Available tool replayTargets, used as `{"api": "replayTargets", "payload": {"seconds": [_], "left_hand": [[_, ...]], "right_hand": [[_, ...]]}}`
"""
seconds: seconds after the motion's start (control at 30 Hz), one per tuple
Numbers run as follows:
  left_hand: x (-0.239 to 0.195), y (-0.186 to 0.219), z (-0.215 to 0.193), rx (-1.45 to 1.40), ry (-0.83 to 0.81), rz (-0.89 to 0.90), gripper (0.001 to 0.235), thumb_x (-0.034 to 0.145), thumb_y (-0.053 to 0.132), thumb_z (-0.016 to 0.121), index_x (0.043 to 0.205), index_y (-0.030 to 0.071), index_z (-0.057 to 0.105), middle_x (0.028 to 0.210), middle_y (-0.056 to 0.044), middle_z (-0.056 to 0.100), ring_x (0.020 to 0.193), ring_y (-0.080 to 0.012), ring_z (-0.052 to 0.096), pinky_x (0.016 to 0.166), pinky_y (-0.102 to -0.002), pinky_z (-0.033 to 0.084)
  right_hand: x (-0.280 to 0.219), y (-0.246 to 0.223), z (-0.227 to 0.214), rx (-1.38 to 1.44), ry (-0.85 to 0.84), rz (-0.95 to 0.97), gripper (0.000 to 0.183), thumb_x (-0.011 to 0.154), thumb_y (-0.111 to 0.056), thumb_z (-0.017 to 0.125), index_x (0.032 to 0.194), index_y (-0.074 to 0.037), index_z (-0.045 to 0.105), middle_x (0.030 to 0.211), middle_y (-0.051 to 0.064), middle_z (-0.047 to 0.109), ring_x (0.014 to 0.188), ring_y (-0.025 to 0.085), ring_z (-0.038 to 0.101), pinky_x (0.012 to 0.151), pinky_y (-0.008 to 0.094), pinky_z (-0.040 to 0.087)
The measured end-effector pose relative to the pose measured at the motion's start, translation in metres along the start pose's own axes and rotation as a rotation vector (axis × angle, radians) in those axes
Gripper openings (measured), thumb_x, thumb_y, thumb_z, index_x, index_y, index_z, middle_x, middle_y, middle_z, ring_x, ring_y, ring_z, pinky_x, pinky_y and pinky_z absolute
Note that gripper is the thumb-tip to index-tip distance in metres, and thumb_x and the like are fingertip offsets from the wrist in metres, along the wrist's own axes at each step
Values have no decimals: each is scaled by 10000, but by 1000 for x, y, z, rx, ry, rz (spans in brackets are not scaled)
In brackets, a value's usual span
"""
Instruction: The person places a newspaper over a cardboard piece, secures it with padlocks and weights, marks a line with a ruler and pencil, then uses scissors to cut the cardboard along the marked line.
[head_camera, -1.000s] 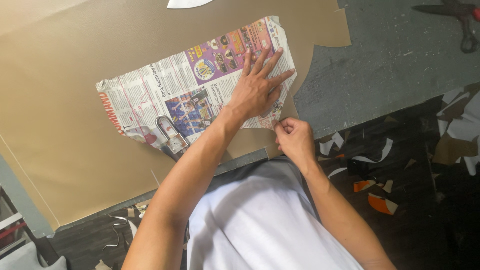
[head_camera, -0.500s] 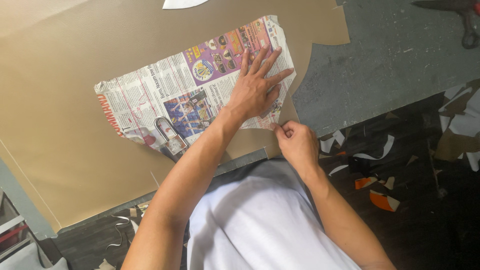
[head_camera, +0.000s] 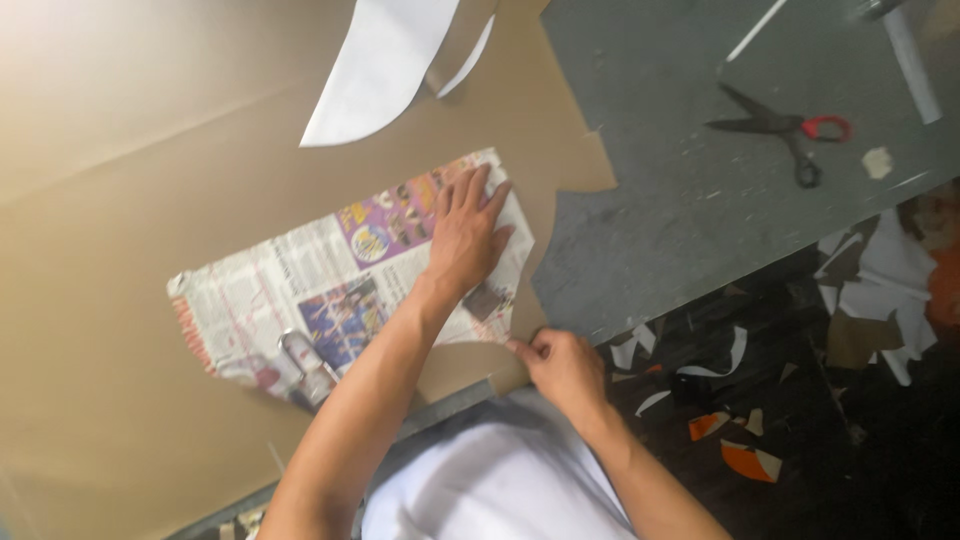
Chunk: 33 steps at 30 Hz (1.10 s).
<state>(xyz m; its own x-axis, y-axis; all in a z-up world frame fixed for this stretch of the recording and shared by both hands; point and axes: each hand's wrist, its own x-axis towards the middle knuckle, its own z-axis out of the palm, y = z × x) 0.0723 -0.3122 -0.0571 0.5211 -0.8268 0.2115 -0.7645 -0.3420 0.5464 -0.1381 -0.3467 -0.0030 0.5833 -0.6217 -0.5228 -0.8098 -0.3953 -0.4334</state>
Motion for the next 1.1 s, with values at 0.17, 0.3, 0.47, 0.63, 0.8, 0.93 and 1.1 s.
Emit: {"api": "replayTargets", "payload": {"seconds": [0.17, 0.3, 0.47, 0.63, 0.8, 0.93, 1.1], "left_hand": [[11, 6, 0, 42, -57, -66, 712, 786, 238, 810, 1440, 137, 546, 1577, -211, 358, 1476, -406, 277, 1175, -591, 218], [17, 13, -5, 41, -108, -141, 756, 767, 215, 818, 1455, 158, 510, 1583, -181, 364, 1485, -385, 287, 1180, -577, 222], [23, 27, -15, -43, -86, -242, 902, 731, 137, 828, 1526, 106, 402, 1572, -134, 392, 1486, -334, 315, 1194, -542, 235], [24, 35, -18, -94, -46, -331, 815, 712, 102, 835, 1431, 44, 458, 1585, -140, 379, 1479, -325, 323, 1201, -518, 237], [33, 37, -16, -41, -73, -374, 747, 673, 100, 849, 1343, 51, 524, 1570, -128, 392, 1473, -313, 332, 1210, -491, 239], [29, 42, -18, -54, -63, -394, 738, 680, 74, 853, 1344, 56, 533, 1564, -127, 400, 1475, -328, 336, 1210, -489, 253], [36, 47, -21, -84, -25, -459, 797, 608, 11, 846, 1347, 88, 557, 1545, -227, 306, 1434, -436, 279, 1151, -489, 305]], "right_hand": [[6, 3, -12, 58, -148, -15, 400, 878, -450, 732, 829, -53, 755, 743, 136, 755, 693, 300, 732, 676, 414, 553], [22, 15, -35, 154, -381, -153, 307, 882, -356, 740, 867, -49, 750, 736, 100, 762, 661, 218, 727, 662, 359, 555], [81, 26, -78, 239, -372, -280, 222, 890, -273, 752, 934, -56, 750, 716, 73, 740, 634, 147, 656, 592, 330, 536], [178, -4, -117, 187, -119, -478, 178, 931, -239, 709, 990, -78, 757, 767, 50, 759, 656, 133, 685, 611, 308, 541], [244, -65, -113, 196, -34, -825, 165, 954, -162, 681, 1082, -63, 715, 1014, 86, 728, 889, 210, 716, 788, 352, 567], [257, -87, -94, -2, 15, -1061, 172, 889, -134, 738, 1051, -80, 723, 1086, 97, 668, 1053, 297, 643, 892, 417, 529], [258, -85, -90, -99, -58, -1053, 181, 857, -166, 765, 990, -70, 688, 1067, 99, 639, 1048, 301, 595, 891, 440, 496]]}}
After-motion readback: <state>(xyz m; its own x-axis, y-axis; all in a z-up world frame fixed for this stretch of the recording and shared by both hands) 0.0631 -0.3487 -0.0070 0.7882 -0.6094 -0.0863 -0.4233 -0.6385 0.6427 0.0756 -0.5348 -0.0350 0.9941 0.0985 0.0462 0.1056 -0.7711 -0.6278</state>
